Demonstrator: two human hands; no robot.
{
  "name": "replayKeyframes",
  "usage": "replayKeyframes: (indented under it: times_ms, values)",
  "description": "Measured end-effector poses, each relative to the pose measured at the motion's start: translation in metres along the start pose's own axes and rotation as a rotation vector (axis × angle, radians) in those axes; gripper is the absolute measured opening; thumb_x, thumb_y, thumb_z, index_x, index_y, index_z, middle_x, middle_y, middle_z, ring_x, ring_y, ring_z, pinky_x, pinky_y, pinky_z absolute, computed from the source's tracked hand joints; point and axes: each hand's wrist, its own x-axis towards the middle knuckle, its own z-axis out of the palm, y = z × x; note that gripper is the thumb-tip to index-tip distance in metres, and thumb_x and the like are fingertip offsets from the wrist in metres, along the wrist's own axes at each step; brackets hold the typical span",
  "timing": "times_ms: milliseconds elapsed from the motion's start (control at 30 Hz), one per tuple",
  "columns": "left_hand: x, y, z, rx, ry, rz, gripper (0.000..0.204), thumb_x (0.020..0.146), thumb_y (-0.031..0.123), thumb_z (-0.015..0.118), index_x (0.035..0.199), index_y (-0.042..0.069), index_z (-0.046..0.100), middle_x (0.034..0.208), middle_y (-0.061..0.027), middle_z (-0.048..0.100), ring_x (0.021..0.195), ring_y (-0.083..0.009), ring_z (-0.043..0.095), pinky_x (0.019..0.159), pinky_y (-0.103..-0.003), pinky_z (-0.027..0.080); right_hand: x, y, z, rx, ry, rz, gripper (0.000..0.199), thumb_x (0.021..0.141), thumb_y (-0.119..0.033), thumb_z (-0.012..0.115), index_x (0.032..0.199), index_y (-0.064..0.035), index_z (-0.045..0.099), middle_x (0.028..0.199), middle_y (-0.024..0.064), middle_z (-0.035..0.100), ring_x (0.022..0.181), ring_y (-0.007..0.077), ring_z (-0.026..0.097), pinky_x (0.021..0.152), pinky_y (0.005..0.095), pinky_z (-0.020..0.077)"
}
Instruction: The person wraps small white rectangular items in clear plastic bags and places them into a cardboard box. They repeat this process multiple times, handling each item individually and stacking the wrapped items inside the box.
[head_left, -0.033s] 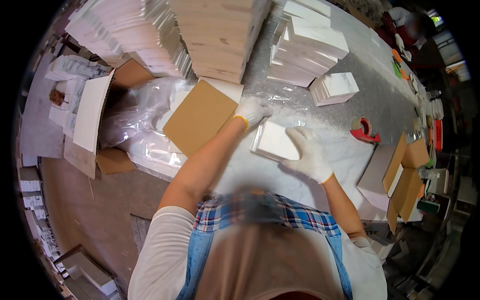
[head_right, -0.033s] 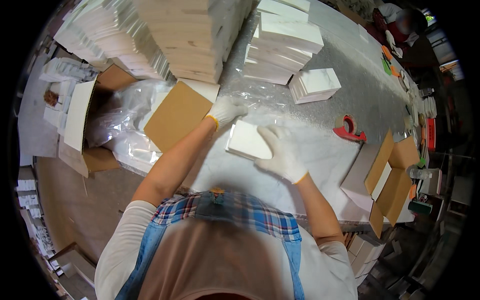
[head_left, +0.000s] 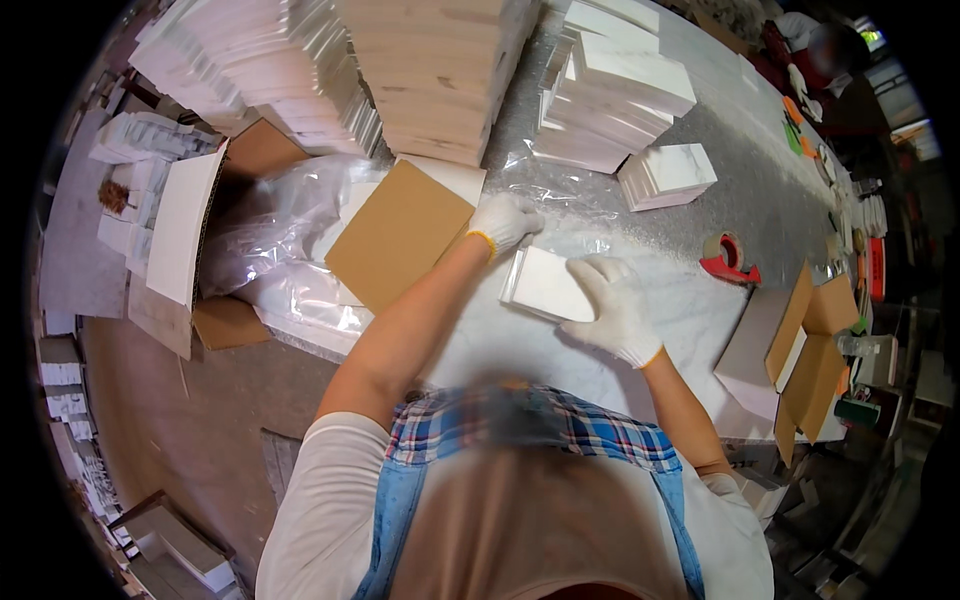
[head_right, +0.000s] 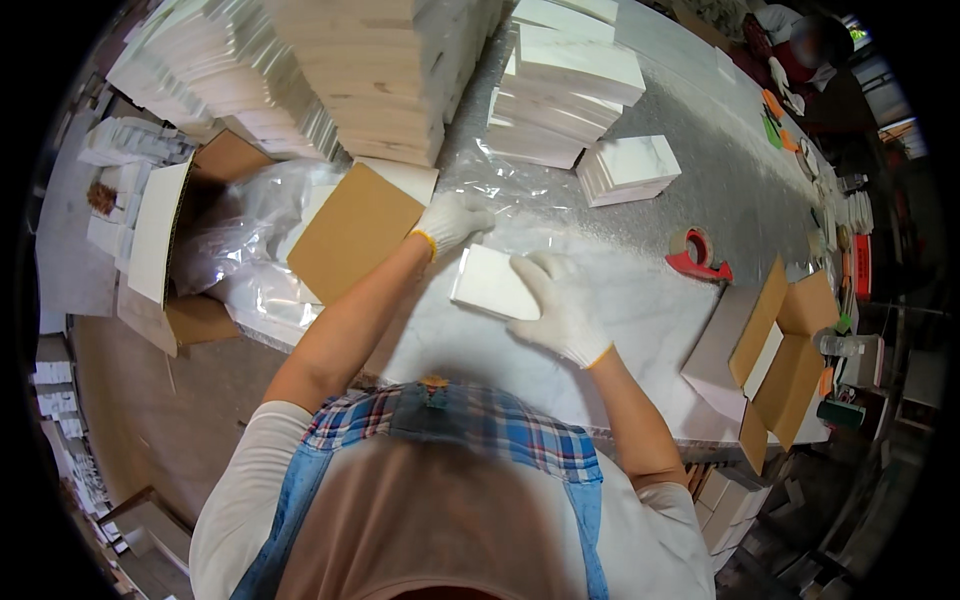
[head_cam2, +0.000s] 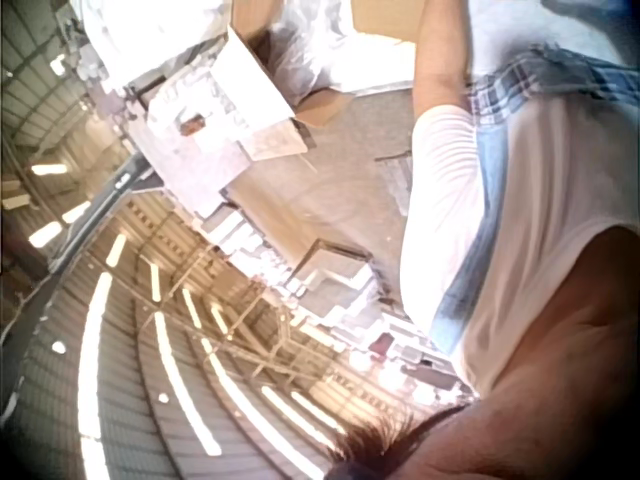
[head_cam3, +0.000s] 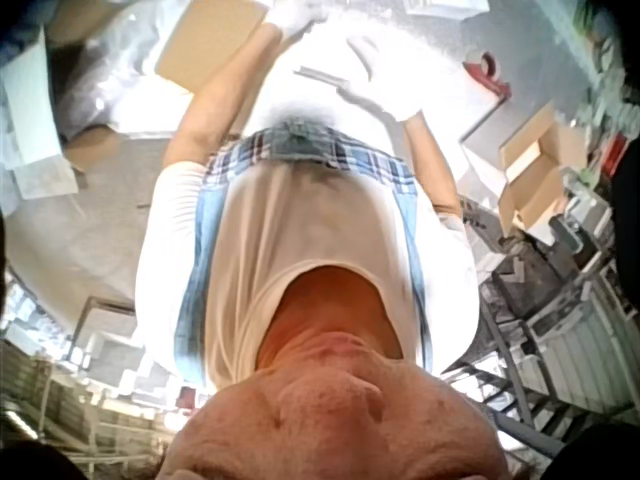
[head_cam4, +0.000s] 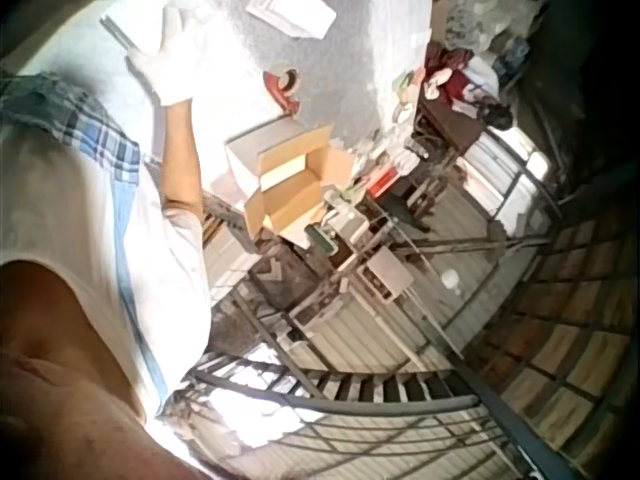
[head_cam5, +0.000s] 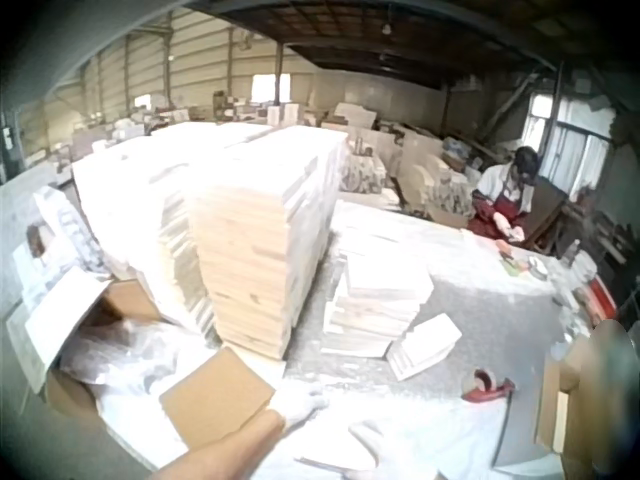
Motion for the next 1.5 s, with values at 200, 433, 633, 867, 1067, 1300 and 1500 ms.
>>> replayKeyframes:
  times_ms: [200, 433, 633, 867, 1067, 1300, 1500]
  values:
    - [-0.001, -0.001, 0.005, -0.081, 0.021, -0.085, 0.023, 0.084, 0.026, 0.071, 0.075, 0.005, 0.074, 0.062, -0.0064, 0.066, 0.057, -0.0162, 0.061, 0.059, -0.035, 0.048, 0.004, -0.005, 0.009, -0.017, -0.051, -0.01, 0.079, 0.066, -0.032, 0.082, 0.138, -0.0109, 0.06, 0.134, 0.0159, 0.059, 0.126, 0.0385, 0.053, 0.11, 0.0485, 0.042]
    - [0.009, -0.007, 0.004, -0.032, -0.023, -0.039, 0.025, 0.082, 0.029, 0.072, 0.076, 0.005, 0.075, 0.062, -0.0071, 0.066, 0.057, -0.0165, 0.06, 0.06, -0.035, 0.048, 0.003, -0.004, 0.009, -0.04, -0.079, 0.025, 0.086, 0.071, -0.038, 0.082, 0.146, -0.0088, 0.054, 0.141, 0.018, 0.057, 0.132, 0.0391, 0.051, 0.114, 0.0485, 0.0395]
    - [0.002, 0.009, 0.005, -0.205, -0.022, -0.128, 0.021, 0.083, 0.022, 0.071, 0.077, 0.002, 0.075, 0.063, -0.0049, 0.065, 0.057, -0.0142, 0.058, 0.056, -0.033, 0.045, 0.016, 0.037, 0.024, 0.36, 0.333, 0.567, 0.102, 0.079, -0.033, 0.085, 0.159, 0.0006, 0.033, 0.155, 0.0272, 0.046, 0.141, 0.04, 0.048, 0.114, 0.0464, 0.0432]
    - [0.007, 0.017, 0.013, -0.498, 0.121, 0.161, 0.022, 0.092, 0.018, 0.074, 0.099, -0.002, 0.076, 0.084, -0.0047, 0.072, 0.072, -0.0124, 0.063, 0.067, -0.029, 0.053, 0.065, 0.067, 0.019, 1.098, 0.202, 0.765, 0.077, 0.084, -0.019, 0.082, 0.146, 0.0106, 0.048, 0.127, 0.0232, 0.067, 0.106, 0.0238, 0.07, 0.09, 0.0331, 0.0568]
    - [-0.004, 0.04, 0.002, -0.599, 0.142, 0.215, 0.029, 0.096, 0.018, 0.071, 0.118, -0.002, 0.075, 0.101, -0.0033, 0.074, 0.091, -0.012, 0.064, 0.081, -0.029, 0.054, 0.076, 0.041, -0.013, 1.119, 0.532, 0.67, 0.036, 0.091, -0.014, 0.076, 0.121, 0.0057, 0.071, 0.101, 0.0064, 0.073, 0.087, 0.0123, 0.065, 0.077, 0.0251, 0.052]
    - [-0.04, 0.058, -0.014, -0.306, 0.045, 0.554, 0.113, 0.074, 0.028, 0.091, 0.166, 0.011, 0.028, 0.157, -0.0216, 0.045, 0.138, -0.0321, 0.054, 0.11, -0.04, 0.048, 0.038, -0.016, -0.053, 1.044, 0.588, 0.398, 0.028, 0.094, -0.02, 0.076, 0.112, 0.0022, 0.076, 0.095, 0.0035, 0.071, 0.086, 0.012, 0.061, 0.08, 0.029, 0.0489]
    - [-0.099, 0.104, -0.022, -0.129, -0.106, 0.592, 0.099, 0.074, 0.023, 0.089, 0.159, 0.009, 0.04, 0.145, -0.0208, 0.056, 0.136, -0.0315, 0.054, 0.113, -0.041, 0.044, 0.004, -0.046, -0.08, 0.867, 0.427, 0.212, 0.025, 0.093, -0.015, 0.073, 0.11, 0.0031, 0.076, 0.1, 0.0071, 0.073, 0.091, 0.0145, 0.065, 0.085, 0.0304, 0.0516]
